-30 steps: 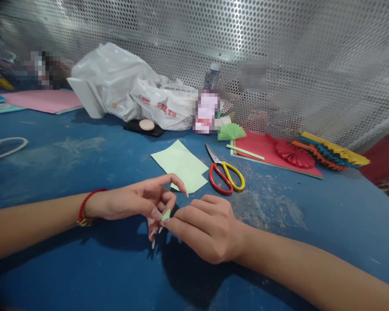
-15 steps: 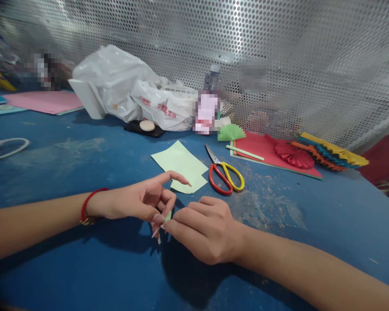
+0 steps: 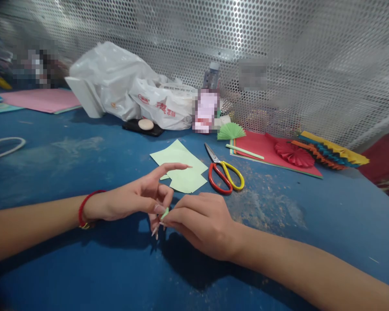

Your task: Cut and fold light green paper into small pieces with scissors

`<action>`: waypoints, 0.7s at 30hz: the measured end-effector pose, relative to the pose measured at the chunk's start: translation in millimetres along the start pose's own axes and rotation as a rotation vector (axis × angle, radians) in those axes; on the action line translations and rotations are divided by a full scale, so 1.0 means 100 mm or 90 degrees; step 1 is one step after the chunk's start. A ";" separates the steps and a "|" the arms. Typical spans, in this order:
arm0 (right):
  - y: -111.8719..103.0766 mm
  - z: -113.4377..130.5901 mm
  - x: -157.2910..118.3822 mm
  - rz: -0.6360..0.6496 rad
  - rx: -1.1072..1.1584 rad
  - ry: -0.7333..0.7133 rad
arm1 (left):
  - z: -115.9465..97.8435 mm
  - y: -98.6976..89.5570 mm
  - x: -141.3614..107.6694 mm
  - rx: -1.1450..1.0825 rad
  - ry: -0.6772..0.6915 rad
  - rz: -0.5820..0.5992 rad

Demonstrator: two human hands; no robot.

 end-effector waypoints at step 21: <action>-0.04 0.00 -0.05 0.015 -0.137 -0.070 | -0.02 -0.01 0.02 0.011 0.020 -0.035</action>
Point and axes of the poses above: each hand's wrist, its own x-axis towards the middle knuckle, its own y-axis out of the palm, z = x × y, the point moved 3 cm from there along x, towards the middle knuckle, and after that the axes turned 5 degrees about y, right-handed, at the moved point
